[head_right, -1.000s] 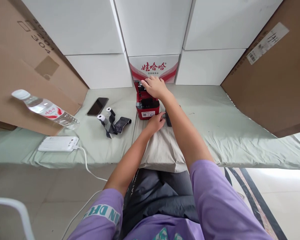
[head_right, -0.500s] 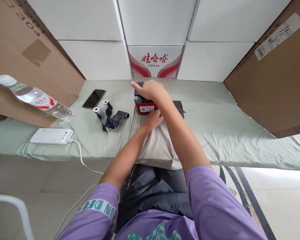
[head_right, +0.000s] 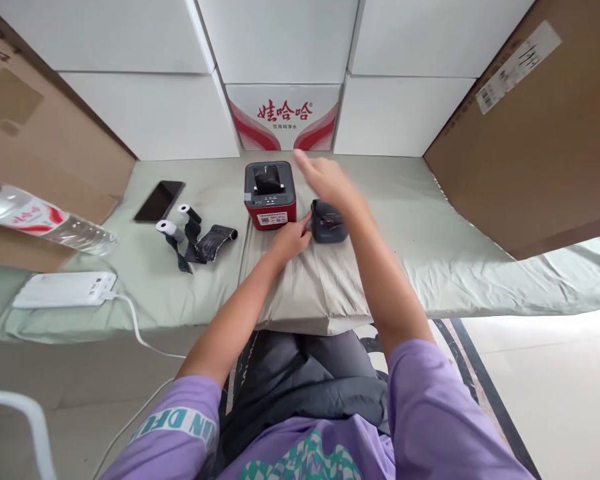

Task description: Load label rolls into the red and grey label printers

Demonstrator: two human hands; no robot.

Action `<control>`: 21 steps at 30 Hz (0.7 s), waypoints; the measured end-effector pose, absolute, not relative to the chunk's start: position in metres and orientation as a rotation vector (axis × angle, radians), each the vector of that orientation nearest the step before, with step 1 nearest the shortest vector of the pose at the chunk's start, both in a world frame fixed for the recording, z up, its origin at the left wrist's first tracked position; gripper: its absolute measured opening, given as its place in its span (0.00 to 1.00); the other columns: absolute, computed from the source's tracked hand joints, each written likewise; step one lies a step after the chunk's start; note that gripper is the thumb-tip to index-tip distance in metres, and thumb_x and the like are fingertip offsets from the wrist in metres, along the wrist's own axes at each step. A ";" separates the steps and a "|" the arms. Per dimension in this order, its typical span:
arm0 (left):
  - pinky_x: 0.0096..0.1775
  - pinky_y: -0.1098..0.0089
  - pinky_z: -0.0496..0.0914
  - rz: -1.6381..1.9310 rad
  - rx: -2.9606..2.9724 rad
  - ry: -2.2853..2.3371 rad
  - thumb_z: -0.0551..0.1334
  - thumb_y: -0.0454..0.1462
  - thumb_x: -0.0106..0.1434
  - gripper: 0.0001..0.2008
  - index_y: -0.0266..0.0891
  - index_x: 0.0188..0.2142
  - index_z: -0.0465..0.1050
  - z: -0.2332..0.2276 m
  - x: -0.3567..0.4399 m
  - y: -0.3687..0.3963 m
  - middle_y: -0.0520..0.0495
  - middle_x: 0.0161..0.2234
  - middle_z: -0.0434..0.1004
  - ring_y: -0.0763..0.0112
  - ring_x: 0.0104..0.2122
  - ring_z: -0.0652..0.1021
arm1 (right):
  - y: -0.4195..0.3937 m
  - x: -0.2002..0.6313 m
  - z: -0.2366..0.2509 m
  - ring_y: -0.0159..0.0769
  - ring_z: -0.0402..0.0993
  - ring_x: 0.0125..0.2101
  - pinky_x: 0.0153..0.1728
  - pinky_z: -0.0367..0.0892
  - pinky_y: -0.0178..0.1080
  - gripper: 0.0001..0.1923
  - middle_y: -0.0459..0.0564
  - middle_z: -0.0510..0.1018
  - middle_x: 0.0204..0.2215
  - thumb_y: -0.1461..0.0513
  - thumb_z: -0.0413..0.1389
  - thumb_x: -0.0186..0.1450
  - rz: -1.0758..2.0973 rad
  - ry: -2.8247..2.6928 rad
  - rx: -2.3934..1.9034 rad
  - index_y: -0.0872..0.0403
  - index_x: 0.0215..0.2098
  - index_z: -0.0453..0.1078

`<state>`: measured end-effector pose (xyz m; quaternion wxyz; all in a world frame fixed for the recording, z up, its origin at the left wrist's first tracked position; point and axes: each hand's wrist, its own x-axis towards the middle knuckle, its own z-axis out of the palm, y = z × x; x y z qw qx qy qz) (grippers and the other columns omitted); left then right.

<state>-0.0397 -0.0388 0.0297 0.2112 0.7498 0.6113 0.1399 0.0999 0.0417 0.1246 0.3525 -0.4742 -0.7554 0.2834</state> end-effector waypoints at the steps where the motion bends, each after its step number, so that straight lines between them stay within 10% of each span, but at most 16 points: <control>1: 0.52 0.63 0.74 0.387 2.088 1.707 0.55 0.37 0.74 0.33 0.47 0.77 0.57 0.030 -0.039 -0.039 0.41 0.49 0.86 0.56 0.49 0.84 | 0.035 0.123 0.114 0.55 0.74 0.64 0.71 0.61 0.61 0.46 0.56 0.84 0.53 0.27 0.39 0.69 0.789 -1.832 -1.277 0.51 0.54 0.78; 6: 0.52 0.62 0.75 0.311 2.111 1.788 0.54 0.37 0.74 0.30 0.48 0.74 0.65 0.033 -0.032 -0.040 0.40 0.49 0.86 0.55 0.50 0.84 | 0.017 0.175 0.035 0.48 0.60 0.75 0.75 0.55 0.56 0.50 0.54 0.68 0.72 0.27 0.39 0.68 1.204 -1.319 -1.308 0.47 0.71 0.66; 15: 0.51 0.56 0.74 0.208 2.216 1.870 0.52 0.37 0.75 0.30 0.43 0.75 0.62 0.032 -0.019 -0.038 0.34 0.50 0.85 0.47 0.51 0.84 | 0.014 0.154 0.003 0.39 0.57 0.76 0.74 0.58 0.44 0.54 0.53 0.60 0.77 0.29 0.27 0.69 1.057 -1.283 -1.285 0.52 0.78 0.54; 21: 0.50 0.61 0.74 0.411 2.105 1.933 0.52 0.38 0.75 0.28 0.50 0.73 0.67 0.024 -0.025 -0.039 0.38 0.47 0.87 0.51 0.50 0.84 | -0.015 0.160 0.007 0.46 0.76 0.65 0.67 0.67 0.52 0.46 0.64 0.82 0.58 0.38 0.28 0.76 0.714 -1.217 -1.456 0.59 0.70 0.67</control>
